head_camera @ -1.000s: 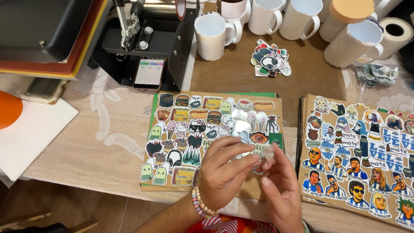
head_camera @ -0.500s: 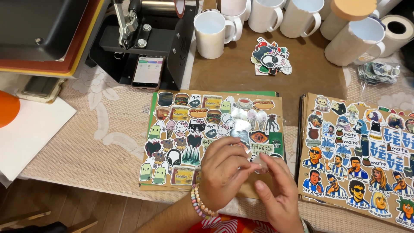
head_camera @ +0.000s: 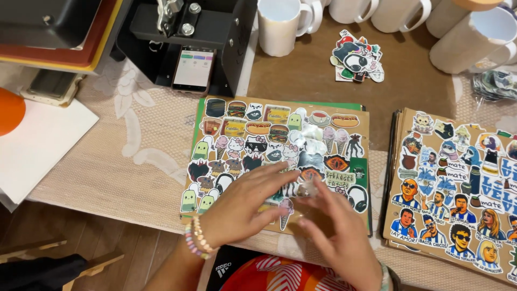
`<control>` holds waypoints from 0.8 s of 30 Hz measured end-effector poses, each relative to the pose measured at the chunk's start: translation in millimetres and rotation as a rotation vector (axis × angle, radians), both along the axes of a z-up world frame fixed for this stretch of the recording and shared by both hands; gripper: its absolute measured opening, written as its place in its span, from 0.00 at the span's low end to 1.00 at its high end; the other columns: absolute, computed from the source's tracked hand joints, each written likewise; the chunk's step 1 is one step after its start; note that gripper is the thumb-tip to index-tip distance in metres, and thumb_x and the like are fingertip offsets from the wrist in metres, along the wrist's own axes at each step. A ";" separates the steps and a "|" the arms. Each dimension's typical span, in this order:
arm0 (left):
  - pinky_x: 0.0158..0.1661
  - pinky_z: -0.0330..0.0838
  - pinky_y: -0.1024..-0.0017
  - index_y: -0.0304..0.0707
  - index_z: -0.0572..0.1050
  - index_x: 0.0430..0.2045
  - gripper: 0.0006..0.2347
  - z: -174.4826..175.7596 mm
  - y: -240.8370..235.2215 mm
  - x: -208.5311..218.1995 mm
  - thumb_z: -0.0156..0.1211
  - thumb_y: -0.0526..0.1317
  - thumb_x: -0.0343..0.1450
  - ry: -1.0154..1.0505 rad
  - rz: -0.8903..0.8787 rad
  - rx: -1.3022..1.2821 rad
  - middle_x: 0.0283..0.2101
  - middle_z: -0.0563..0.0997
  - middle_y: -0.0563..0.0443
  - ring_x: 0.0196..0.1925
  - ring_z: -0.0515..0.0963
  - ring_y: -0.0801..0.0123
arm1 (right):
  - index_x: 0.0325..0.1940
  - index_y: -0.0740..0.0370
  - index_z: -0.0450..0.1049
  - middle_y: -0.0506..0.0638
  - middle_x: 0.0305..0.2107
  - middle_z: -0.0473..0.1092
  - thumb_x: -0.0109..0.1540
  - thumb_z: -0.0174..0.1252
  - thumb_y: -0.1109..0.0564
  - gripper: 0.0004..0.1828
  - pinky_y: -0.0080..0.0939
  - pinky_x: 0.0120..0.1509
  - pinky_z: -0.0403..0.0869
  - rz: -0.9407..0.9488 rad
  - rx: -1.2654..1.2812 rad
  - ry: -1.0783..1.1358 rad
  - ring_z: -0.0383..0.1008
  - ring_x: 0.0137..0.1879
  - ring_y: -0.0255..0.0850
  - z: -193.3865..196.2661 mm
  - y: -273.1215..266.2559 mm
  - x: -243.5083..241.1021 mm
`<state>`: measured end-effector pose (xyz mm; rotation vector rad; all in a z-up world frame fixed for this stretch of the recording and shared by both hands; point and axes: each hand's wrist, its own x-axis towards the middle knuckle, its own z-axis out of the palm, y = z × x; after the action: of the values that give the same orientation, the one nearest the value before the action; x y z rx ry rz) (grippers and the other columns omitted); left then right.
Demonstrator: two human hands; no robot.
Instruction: Peeling the backing off stickers and sticking them onto a board.
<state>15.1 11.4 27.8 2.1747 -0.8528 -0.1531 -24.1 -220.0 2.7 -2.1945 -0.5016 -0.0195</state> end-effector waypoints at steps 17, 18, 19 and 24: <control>0.71 0.40 0.49 0.36 0.51 0.69 0.40 -53.2 29.3 0.4 0.65 0.53 0.66 -0.007 -0.130 0.093 0.74 0.57 0.40 0.76 0.52 0.46 | 0.75 0.57 0.49 0.45 0.40 0.75 0.58 0.64 0.57 0.46 0.43 0.50 0.73 -0.026 -0.187 0.180 0.77 0.41 0.41 1.0 35.8 9.8; 0.71 0.39 0.49 0.37 0.52 0.70 0.38 -54.3 30.0 0.9 0.63 0.53 0.67 -0.006 -0.144 0.110 0.75 0.55 0.43 0.77 0.50 0.46 | 0.76 0.53 0.48 0.42 0.39 0.76 0.56 0.64 0.56 0.48 0.41 0.46 0.74 -0.055 -0.221 0.275 0.78 0.37 0.39 3.6 36.0 12.8; 0.71 0.39 0.49 0.37 0.52 0.70 0.38 -54.4 30.1 1.0 0.63 0.53 0.67 -0.006 -0.143 0.109 0.75 0.55 0.43 0.77 0.50 0.46 | 0.76 0.53 0.48 0.42 0.39 0.76 0.56 0.64 0.56 0.48 0.41 0.46 0.74 -0.054 -0.223 0.275 0.78 0.37 0.39 4.7 36.6 14.5; 0.71 0.38 0.50 0.38 0.53 0.70 0.39 -53.9 29.4 1.3 0.67 0.50 0.65 -0.004 -0.148 0.126 0.75 0.54 0.44 0.77 0.49 0.48 | 0.73 0.54 0.51 0.43 0.34 0.76 0.60 0.61 0.53 0.40 0.44 0.43 0.74 -0.065 -0.270 0.322 0.79 0.35 0.42 8.8 39.8 18.0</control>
<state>16.4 40.7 -26.1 2.2278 -1.0311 -0.2826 -6.1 -180.2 11.5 -2.4144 -0.2622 0.3810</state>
